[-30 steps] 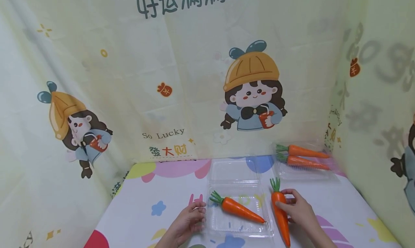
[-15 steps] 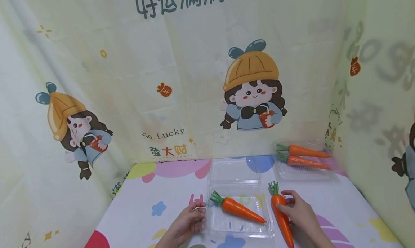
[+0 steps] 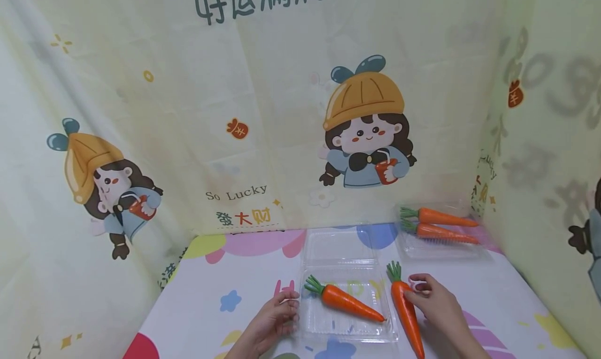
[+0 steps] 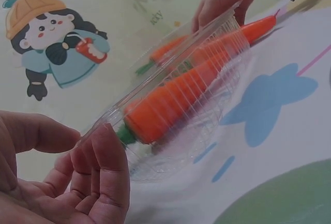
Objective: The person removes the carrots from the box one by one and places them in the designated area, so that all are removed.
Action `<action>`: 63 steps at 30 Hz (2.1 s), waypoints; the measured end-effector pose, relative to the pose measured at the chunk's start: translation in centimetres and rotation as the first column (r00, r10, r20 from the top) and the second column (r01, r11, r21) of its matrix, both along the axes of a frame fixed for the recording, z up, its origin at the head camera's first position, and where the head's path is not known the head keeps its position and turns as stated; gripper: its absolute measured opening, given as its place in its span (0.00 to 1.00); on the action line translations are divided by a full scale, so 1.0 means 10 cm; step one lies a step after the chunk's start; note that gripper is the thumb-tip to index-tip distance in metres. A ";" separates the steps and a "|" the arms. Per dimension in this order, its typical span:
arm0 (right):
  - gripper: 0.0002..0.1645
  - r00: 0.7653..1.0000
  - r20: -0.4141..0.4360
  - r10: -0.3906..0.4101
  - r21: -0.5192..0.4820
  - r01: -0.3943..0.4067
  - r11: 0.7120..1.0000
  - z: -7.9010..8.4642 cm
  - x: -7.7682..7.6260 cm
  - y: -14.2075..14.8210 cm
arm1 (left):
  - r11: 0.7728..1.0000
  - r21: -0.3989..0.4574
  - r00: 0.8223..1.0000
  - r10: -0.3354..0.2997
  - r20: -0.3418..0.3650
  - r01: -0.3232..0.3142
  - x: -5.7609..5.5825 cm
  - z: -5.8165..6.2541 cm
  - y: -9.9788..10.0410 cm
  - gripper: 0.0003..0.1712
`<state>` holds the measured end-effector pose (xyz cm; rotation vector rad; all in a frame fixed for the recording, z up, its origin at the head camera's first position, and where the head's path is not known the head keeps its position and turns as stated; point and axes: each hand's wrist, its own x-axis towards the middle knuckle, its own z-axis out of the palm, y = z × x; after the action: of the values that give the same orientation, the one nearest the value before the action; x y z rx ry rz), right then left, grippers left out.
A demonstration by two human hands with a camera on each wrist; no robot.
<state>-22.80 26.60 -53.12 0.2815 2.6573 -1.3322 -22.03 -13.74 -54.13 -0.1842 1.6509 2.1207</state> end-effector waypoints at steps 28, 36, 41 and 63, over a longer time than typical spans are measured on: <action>0.31 0.965 -0.221 0.143 0.154 -0.110 0.982 0.67 0.13 -0.61 | 1.000 0.003 1.000 -0.008 0.000 0.008 -0.02 -0.03 -0.01 0.20; 0.28 0.946 -0.240 0.219 0.166 -0.183 0.969 0.62 0.19 -0.88 | 1.000 0.001 1.000 -0.002 0.012 0.002 -0.02 -0.02 0.00 0.20; 0.27 0.952 -0.173 0.252 0.172 -0.223 0.960 0.53 0.18 -1.04 | 1.000 0.001 1.000 -0.006 0.012 0.006 -0.02 -0.01 0.00 0.21; 0.25 0.940 -0.024 0.339 0.270 -0.321 0.908 0.25 0.19 -1.33 | 1.000 0.013 1.000 -0.007 0.010 0.007 -0.03 0.00 0.03 0.21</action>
<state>-20.93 13.34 -50.66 -0.1870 2.7767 -0.9035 -22.36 -13.48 -54.12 -0.1843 1.6292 2.1214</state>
